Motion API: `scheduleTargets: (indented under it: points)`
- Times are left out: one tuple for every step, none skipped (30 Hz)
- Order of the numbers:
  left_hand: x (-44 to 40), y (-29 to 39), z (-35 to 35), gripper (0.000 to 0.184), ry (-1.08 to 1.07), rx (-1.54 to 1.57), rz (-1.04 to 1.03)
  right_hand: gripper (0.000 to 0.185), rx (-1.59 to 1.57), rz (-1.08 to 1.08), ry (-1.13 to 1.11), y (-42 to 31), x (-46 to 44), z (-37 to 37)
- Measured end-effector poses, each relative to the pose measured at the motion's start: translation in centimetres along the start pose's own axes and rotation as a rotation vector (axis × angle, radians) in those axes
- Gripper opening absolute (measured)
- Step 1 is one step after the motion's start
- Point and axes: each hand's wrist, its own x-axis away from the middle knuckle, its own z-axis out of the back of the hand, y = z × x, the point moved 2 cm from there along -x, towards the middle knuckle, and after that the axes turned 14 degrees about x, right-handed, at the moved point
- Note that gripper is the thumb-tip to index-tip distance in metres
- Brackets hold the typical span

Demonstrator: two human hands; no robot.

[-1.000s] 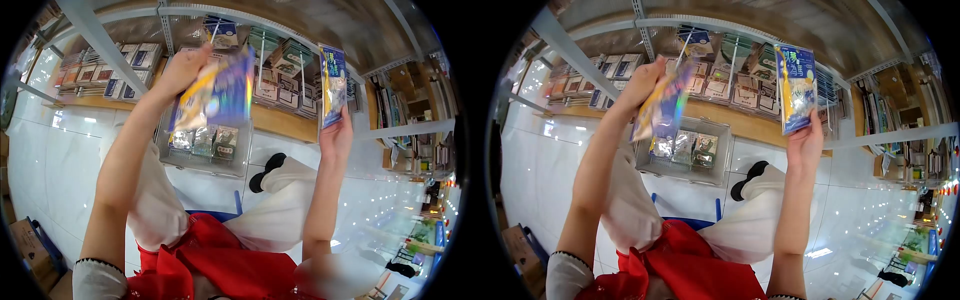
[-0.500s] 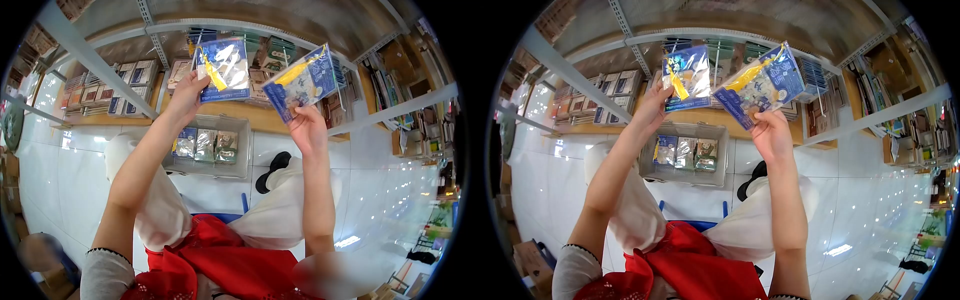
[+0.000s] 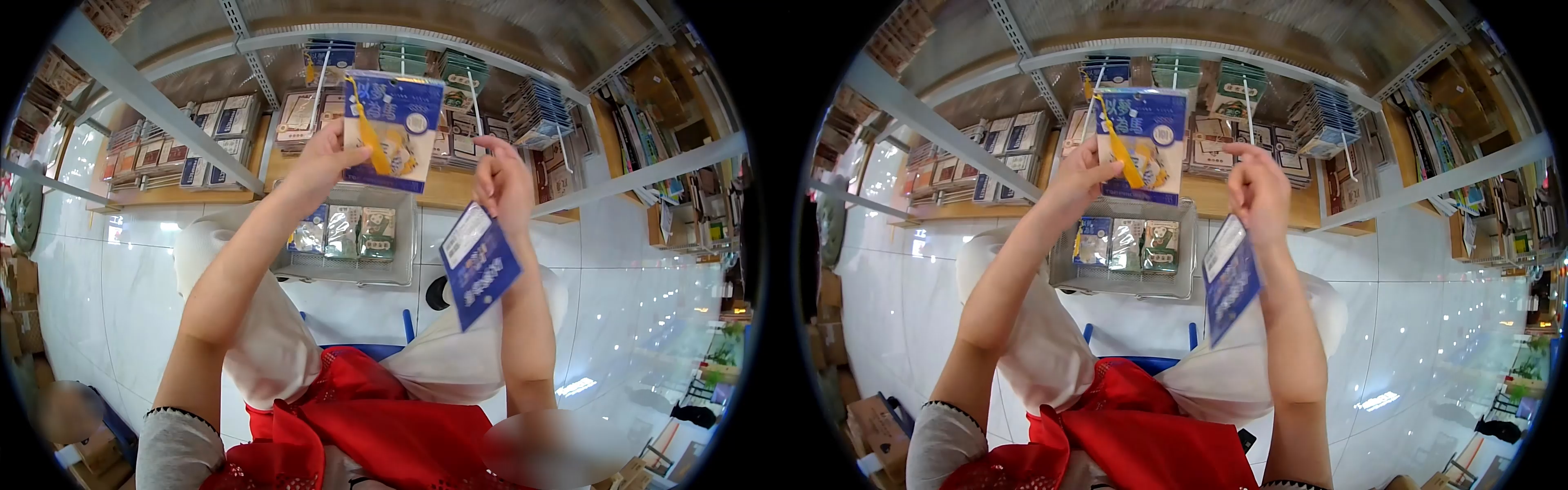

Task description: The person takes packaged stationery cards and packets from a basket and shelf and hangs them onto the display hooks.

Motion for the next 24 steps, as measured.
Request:
scheduleTargets:
  points:
    - [0.2, -0.6, -0.1, 0.035, -0.018, -0.007, 0.017, 0.026, 0.082, 0.008, -0.005, 0.5, 0.0, -0.7]
    - [0.3, -1.1, -0.4, 0.035, -0.037, -0.014, 0.033, 0.028, 0.163, 0.017, -0.011, 1.0, 0.0, -1.2]
    - [0.5, -1.6, -0.8, 0.032, -0.038, -0.035, 0.066, 0.027, 0.119, -0.010, 0.018, 1.8, 0.0, -1.7]
    - [0.8, -1.8, -1.1, 0.032, -0.051, -0.086, 0.091, 0.025, 0.153, 0.003, 0.048, 2.1, -0.1, -2.3]
    - [1.2, -1.8, -1.4, 0.031, -0.060, -0.139, 0.116, 0.023, 0.184, 0.016, 0.075, 2.3, -0.2, -3.2]
    - [1.5, -1.7, -1.5, 0.030, -0.067, -0.192, 0.141, 0.021, 0.258, 0.023, 0.066, 2.6, -0.3, -3.4]
    - [1.6, -1.8, -1.5, 0.029, -0.048, -0.197, 0.099, 0.019, 0.333, 0.031, 0.056, 3.0, -0.5, -3.6]
    - [1.7, -1.5, -1.2, 0.029, -0.001, -0.203, 0.120, 0.019, 0.371, 0.015, 0.014, 3.1, -0.4, -3.9]
    - [1.6, -1.1, -0.9, 0.029, 0.046, -0.206, 0.141, 0.018, 0.411, 0.000, -0.029, 3.1, -0.3, -4.1]
    - [1.6, -0.7, -0.6, 0.029, 0.092, -0.209, 0.162, 0.018, 0.452, -0.015, -0.071, 3.2, -0.1, -4.3]
    - [1.7, -0.2, -0.8, 0.028, 0.089, -0.062, 0.073, 0.018, 0.558, -0.080, -0.120, 3.5, 0.1, -4.4]
    - [1.7, 0.0, -0.4, 0.027, 0.090, -0.091, 0.042, 0.018, 0.492, -0.064, -0.143, 3.9, 0.3, -5.0]
    - [1.8, 0.2, 0.0, 0.026, 0.091, -0.121, 0.012, 0.018, 0.425, -0.048, -0.165, 4.4, 0.6, -6.0]
    - [1.9, 0.3, 0.5, 0.026, 0.092, -0.151, -0.016, 0.017, 0.356, -0.035, -0.187, 4.9, 0.8, -6.6]
    - [2.2, 0.5, 0.7, 0.024, 0.130, -0.149, 0.015, 0.018, 0.376, -0.063, -0.217, 5.3, 0.9, -6.9]
    - [2.4, 0.5, 1.3, 0.024, 0.143, -0.159, 0.042, 0.018, 0.360, -0.082, -0.233, 5.5, 0.8, -7.2]
    - [2.5, 0.5, 1.9, 0.024, 0.157, -0.168, 0.069, 0.018, 0.344, -0.101, -0.250, 5.8, 0.7, -7.6]
    - [2.6, 0.5, 2.6, 0.024, 0.170, -0.177, 0.096, 0.019, 0.328, -0.121, -0.267, 6.0, 0.6, -7.9]
    - [2.7, 0.6, 3.3, 0.024, 0.195, -0.209, 0.107, 0.020, 0.395, -0.128, -0.284, 6.3, 0.3, -8.0]
    - [2.8, 0.8, 3.9, 0.023, 0.240, -0.202, 0.120, 0.021, 0.464, -0.136, -0.301, 6.7, -0.3, -8.0]
    - [2.9, 0.8, 4.5, 0.023, 0.283, -0.192, 0.134, 0.022, 0.533, -0.143, -0.317, 7.0, -0.8, -8.1]
    - [2.9, 0.8, 5.1, 0.023, 0.326, -0.182, 0.148, 0.023, 0.540, -0.164, -0.306, 7.2, -1.4, -8.3]
    - [2.8, 0.5, 6.0, 0.022, 0.351, -0.098, 0.133, 0.025, 0.547, -0.184, -0.294, 7.4, -1.9, -8.8]
    - [2.7, 0.3, 6.6, 0.022, 0.390, -0.016, 0.116, 0.026, 0.555, -0.206, -0.282, 7.6, -2.4, -9.3]
